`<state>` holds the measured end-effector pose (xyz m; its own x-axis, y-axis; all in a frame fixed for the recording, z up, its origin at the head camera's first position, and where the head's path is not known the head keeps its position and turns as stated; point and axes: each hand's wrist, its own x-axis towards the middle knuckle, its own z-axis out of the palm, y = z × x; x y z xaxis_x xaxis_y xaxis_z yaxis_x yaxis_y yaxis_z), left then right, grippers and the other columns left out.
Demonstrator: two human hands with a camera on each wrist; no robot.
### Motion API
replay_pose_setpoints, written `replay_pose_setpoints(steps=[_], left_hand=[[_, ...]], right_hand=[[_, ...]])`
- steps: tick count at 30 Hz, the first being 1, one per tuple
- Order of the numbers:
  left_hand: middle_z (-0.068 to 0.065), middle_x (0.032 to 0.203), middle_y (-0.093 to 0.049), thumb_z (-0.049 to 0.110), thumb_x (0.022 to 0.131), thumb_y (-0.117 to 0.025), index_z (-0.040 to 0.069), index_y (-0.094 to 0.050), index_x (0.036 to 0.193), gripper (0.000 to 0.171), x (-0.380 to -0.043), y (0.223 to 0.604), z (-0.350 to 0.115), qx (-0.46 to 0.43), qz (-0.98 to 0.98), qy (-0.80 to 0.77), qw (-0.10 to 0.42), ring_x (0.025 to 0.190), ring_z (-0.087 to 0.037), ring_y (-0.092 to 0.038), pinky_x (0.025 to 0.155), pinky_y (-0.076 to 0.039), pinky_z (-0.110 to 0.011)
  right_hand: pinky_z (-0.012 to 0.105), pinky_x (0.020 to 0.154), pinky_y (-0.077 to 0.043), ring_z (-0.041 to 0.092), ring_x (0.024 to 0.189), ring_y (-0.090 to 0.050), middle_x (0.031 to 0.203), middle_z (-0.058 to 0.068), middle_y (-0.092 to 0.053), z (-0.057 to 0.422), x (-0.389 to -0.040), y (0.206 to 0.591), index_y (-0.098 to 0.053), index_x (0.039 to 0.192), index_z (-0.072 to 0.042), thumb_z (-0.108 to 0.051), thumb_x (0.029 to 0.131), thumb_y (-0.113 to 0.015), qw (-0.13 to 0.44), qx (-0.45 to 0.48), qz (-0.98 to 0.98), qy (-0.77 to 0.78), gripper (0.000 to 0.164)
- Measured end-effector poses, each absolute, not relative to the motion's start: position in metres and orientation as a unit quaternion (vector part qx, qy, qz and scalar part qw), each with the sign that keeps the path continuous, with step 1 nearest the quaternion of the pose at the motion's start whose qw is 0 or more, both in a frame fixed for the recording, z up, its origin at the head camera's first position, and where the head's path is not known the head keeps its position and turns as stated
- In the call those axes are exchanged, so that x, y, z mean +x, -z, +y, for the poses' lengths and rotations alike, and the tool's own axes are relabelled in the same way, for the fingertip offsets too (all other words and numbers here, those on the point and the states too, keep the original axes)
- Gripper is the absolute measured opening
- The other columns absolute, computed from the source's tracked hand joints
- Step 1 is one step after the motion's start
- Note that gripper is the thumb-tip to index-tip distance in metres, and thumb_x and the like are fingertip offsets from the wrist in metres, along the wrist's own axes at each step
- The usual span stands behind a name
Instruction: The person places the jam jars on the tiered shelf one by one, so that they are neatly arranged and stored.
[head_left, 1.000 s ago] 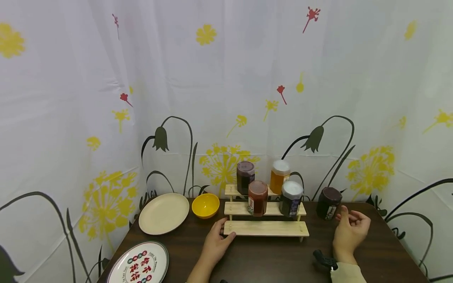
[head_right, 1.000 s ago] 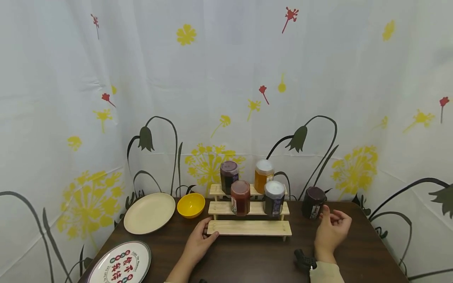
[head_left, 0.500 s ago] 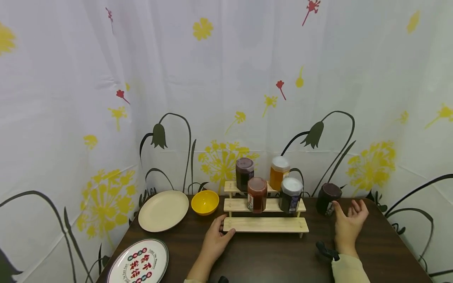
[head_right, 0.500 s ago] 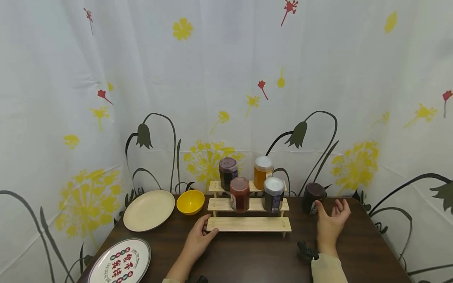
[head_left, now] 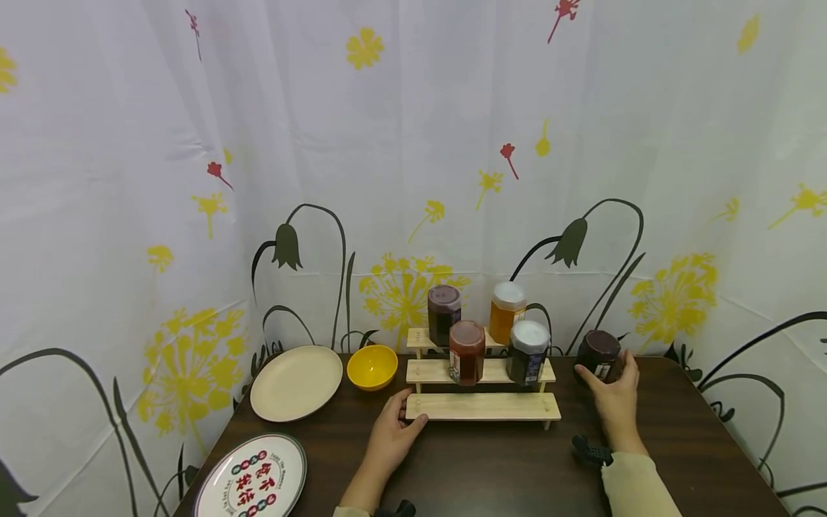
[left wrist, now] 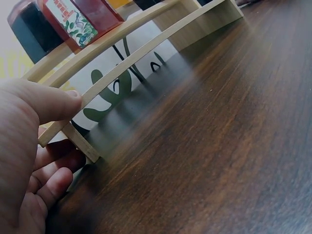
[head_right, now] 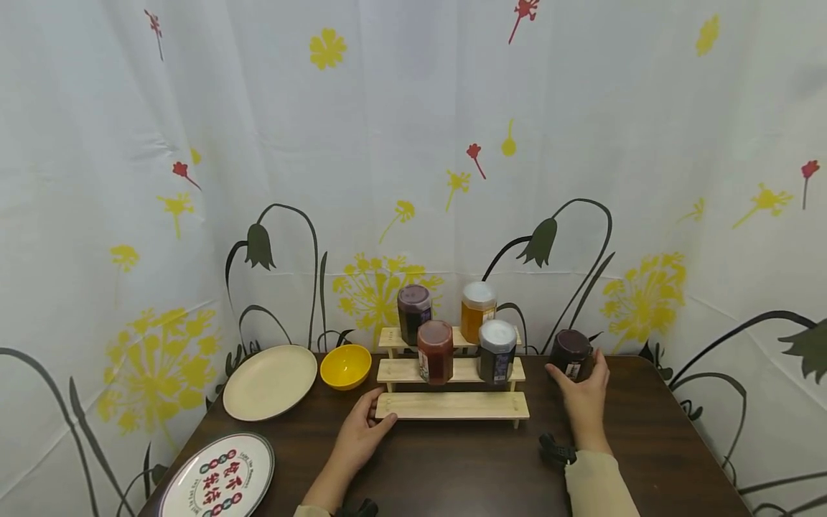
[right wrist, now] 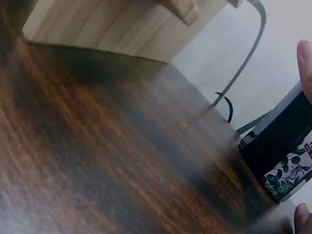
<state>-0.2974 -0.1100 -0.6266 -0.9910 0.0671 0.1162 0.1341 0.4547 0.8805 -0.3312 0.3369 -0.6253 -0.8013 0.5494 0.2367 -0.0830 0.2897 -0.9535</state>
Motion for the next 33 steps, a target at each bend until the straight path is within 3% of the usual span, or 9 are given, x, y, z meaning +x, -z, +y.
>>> replay_pose_setpoints(steps=[8,15,17,22,33], left_hand=[[-0.009,0.125,-0.066,0.033,0.099,-0.081,0.007,-0.055,0.156,0.068,-0.297,0.625,-0.110,-0.062,-0.851,0.521,0.037,0.101,-0.017,-0.060,0.079,-0.051,-0.023],[-0.008,0.125,-0.066,0.034,0.099,-0.082,0.007,-0.056,0.155,0.067,-0.297,0.626,-0.110,-0.061,-0.851,0.520,0.040,0.102,-0.017,-0.061,0.079,-0.050,-0.023],[-0.008,0.126,-0.066,0.034,0.099,-0.081,0.007,-0.055,0.155,0.068,-0.297,0.626,-0.110,-0.062,-0.852,0.518,0.037,0.102,-0.017,-0.060,0.080,-0.051,-0.023],[-0.008,0.126,-0.066,0.036,0.099,-0.081,0.008,-0.056,0.155,0.068,-0.298,0.627,-0.110,-0.063,-0.854,0.515,0.034,0.101,-0.017,-0.060,0.080,-0.051,-0.024],[-0.007,0.126,-0.066,0.036,0.099,-0.081,0.008,-0.056,0.155,0.067,-0.297,0.627,-0.111,-0.068,-0.851,0.520,0.041,0.100,-0.015,-0.060,0.079,-0.051,-0.023]], right_hand=[[0.058,0.135,-0.018,0.042,0.166,-0.023,0.179,0.023,-0.022,0.339,-0.331,0.621,-0.007,0.175,-0.007,-0.023,0.093,-0.089,0.264,-0.142,-0.733,-0.611,0.117],[0.044,0.126,-0.038,0.040,0.156,-0.043,0.170,0.023,-0.040,0.338,-0.334,0.626,-0.023,0.172,-0.007,-0.021,0.092,-0.090,0.268,-0.146,-0.764,-0.569,0.106],[0.046,0.124,-0.040,0.043,0.153,-0.045,0.165,0.027,-0.043,0.338,-0.336,0.629,-0.029,0.169,-0.002,-0.017,0.092,-0.090,0.278,-0.142,-0.777,-0.547,0.100],[0.064,0.123,-0.035,0.051,0.151,-0.043,0.159,0.036,-0.045,0.339,-0.338,0.636,-0.035,0.163,0.007,-0.011,0.094,-0.086,0.290,-0.137,-0.794,-0.516,0.088],[0.066,0.121,-0.037,0.051,0.145,-0.049,0.152,0.034,-0.055,0.331,-0.331,0.627,-0.051,0.154,0.006,-0.015,0.089,-0.092,0.317,-0.165,-0.783,-0.508,0.080]])
